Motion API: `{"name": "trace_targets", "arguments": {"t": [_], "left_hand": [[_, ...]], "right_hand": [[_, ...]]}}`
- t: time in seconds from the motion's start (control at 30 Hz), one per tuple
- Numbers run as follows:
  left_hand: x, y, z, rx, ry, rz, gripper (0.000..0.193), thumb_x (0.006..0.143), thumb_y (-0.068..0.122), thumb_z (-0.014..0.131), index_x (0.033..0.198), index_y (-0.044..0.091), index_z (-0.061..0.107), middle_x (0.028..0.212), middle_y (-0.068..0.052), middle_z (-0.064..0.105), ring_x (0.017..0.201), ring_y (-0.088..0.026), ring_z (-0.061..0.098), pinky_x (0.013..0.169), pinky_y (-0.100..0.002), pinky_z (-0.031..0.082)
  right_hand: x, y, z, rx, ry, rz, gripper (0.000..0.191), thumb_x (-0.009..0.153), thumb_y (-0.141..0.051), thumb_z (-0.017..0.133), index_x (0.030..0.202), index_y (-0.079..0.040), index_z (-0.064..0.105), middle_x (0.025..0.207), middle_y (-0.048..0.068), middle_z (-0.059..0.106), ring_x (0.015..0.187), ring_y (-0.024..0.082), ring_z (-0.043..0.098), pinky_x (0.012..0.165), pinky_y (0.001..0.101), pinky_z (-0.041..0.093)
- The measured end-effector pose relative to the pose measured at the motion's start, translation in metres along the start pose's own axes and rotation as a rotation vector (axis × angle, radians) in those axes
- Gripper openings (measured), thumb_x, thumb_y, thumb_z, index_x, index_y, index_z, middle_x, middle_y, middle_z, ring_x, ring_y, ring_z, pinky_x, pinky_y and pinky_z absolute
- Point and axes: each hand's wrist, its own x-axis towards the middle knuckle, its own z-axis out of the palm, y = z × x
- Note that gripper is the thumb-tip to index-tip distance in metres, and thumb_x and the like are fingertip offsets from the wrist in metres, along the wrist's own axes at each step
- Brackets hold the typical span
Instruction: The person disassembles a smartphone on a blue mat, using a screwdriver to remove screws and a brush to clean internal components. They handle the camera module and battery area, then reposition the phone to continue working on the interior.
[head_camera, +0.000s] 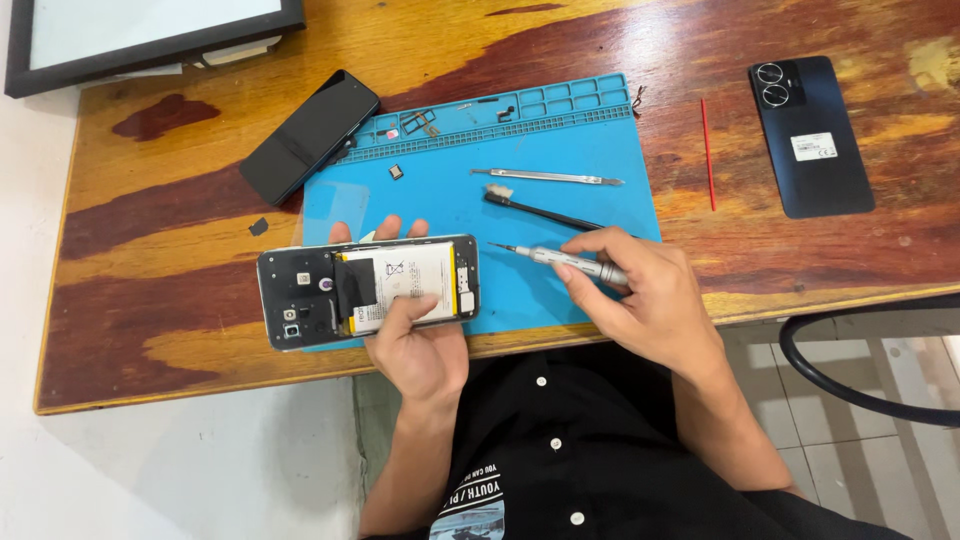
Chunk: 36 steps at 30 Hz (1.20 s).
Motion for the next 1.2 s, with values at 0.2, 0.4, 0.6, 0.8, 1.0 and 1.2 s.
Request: {"name": "trace_targets", "arguments": {"t": [0.2,0.4,0.6,0.8,1.0,1.2], "left_hand": [[0.0,0.004,0.006,0.504,-0.376,0.111,0.059,0.106,-0.012,0.059,0.159,0.011,0.045,0.15,-0.026,0.055,0.142,-0.036,0.054,0.127,-0.051,0.044],[0.024,0.036,0.009,1.045,-0.612,0.439,0.035,0.09,-0.007,0.077,0.123,0.006,0.075,0.135,-0.01,0.06,0.126,-0.023,0.062,0.114,-0.035,0.048],[0.037,0.053,0.01,0.952,-0.682,0.17,0.044,0.078,-0.008,0.073,0.118,0.008,0.077,0.118,-0.007,0.069,0.108,-0.018,0.068,0.098,-0.028,0.054],[0.04,0.047,0.001,0.99,-0.603,0.139,0.029,0.089,-0.006,0.076,0.116,0.004,0.078,0.114,-0.008,0.074,0.105,-0.016,0.071,0.093,-0.025,0.057],[0.038,0.031,-0.014,0.727,-0.2,0.201,0.042,0.097,-0.005,0.071,0.136,-0.002,0.056,0.137,-0.014,0.065,0.124,-0.022,0.067,0.105,-0.037,0.058],[0.036,0.031,-0.02,0.295,-0.116,0.063,0.064,0.103,-0.004,0.062,0.161,0.004,0.033,0.152,-0.017,0.049,0.139,-0.024,0.054,0.114,-0.043,0.053]], "right_hand": [[0.001,-0.001,0.0,0.05,0.03,-0.006,0.015,0.093,-0.01,0.076,0.105,-0.003,0.071,0.071,0.003,0.069,0.058,0.006,0.062,0.051,0.0235,0.044],[0.0,-0.002,0.001,0.037,0.044,0.013,0.013,0.093,-0.009,0.076,0.103,-0.002,0.071,0.068,0.003,0.068,0.053,0.006,0.056,0.048,0.024,0.039],[0.001,-0.001,0.002,0.051,0.067,0.027,0.014,0.093,-0.009,0.075,0.103,-0.001,0.071,0.065,0.003,0.066,0.051,0.005,0.055,0.047,0.0242,0.037],[0.001,-0.001,0.001,0.052,0.058,0.023,0.013,0.094,-0.009,0.074,0.104,-0.002,0.071,0.065,0.002,0.067,0.051,0.004,0.055,0.046,0.0237,0.036],[0.001,0.0,0.002,0.028,0.057,0.05,0.014,0.094,-0.01,0.075,0.104,-0.002,0.072,0.062,0.003,0.064,0.05,0.006,0.052,0.046,0.0254,0.035],[0.001,0.001,0.001,-0.039,0.032,-0.052,0.021,0.093,-0.015,0.078,0.109,-0.004,0.072,0.075,0.006,0.069,0.056,0.012,0.06,0.051,0.0276,0.043]]}}
